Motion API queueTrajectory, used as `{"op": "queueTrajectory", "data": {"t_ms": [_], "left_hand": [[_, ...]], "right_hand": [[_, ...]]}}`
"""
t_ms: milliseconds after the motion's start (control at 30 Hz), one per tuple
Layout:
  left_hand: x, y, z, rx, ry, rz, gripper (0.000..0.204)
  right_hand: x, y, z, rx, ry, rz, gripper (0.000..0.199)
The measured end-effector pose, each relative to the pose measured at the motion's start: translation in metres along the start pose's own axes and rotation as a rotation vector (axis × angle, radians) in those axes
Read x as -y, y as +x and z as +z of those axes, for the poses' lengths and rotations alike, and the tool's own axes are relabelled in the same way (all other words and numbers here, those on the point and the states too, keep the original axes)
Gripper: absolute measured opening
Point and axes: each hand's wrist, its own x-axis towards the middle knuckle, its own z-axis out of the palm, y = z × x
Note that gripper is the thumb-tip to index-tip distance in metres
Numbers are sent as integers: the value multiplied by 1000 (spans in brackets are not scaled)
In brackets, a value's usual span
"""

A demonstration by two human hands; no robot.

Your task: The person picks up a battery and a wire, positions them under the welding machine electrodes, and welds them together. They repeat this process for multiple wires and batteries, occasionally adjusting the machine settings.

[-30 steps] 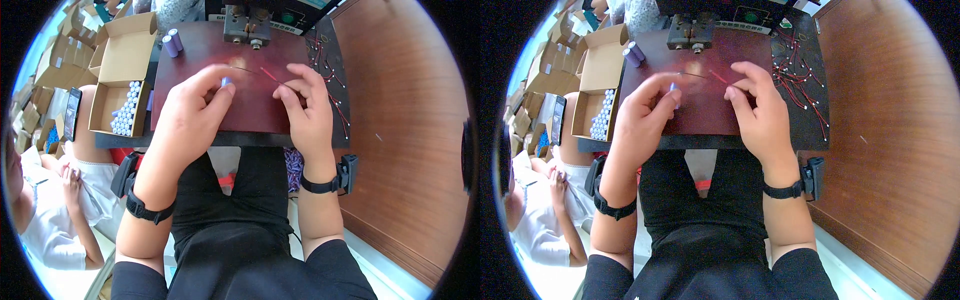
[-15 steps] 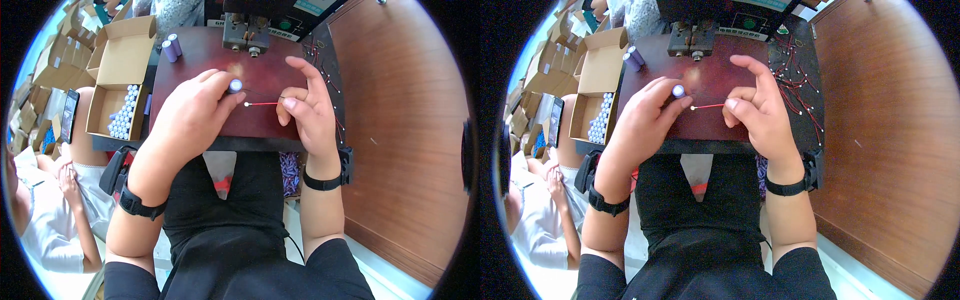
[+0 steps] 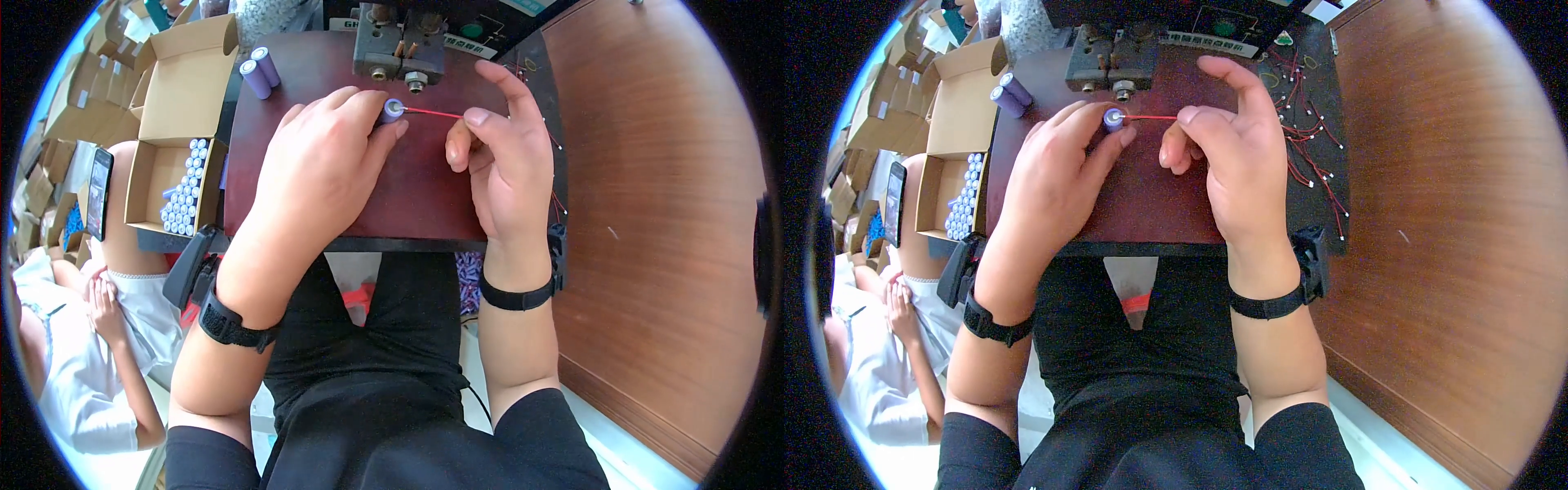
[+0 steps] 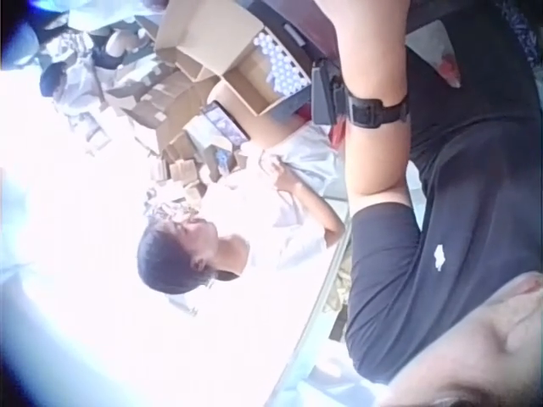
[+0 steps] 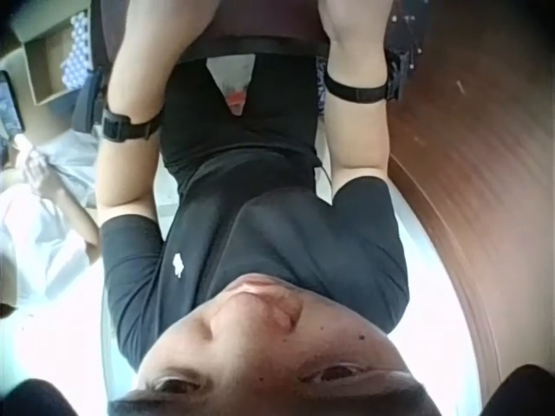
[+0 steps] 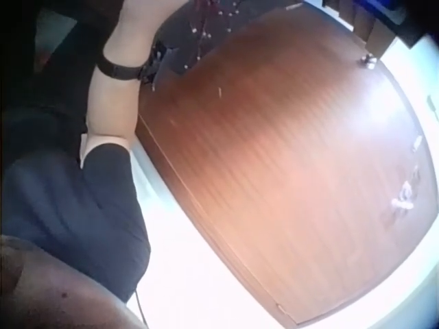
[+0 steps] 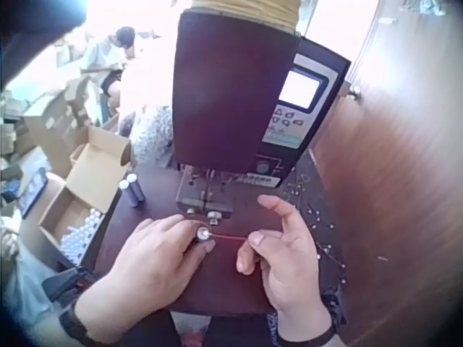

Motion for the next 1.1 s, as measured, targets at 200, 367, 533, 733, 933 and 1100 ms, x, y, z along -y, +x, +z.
{"op": "queueTrajectory", "data": {"t_ms": [200, 367, 533, 733, 933, 1100], "left_hand": [[2, 6, 5, -50, -23, -54, 24], [4, 7, 7, -90, -26, -48, 26], [6, 8, 6, -95, 4, -52, 19], [6, 8, 8, -96, 10, -62, 19], [6, 8, 9, -113, 12, -45, 19], [7, 7, 7, -124, 51, -30, 19]], "right_hand": [[-2, 6, 4, -30, -32, 1, 43], [-7, 12, 3, -20, -10, -8, 46], [-7, 12, 5, -17, -12, -8, 44], [-8, 12, 6, -33, -39, 0, 42], [-6, 9, 8, -79, -119, 1, 41], [-8, 13, 8, -46, -40, -24, 43]]}}
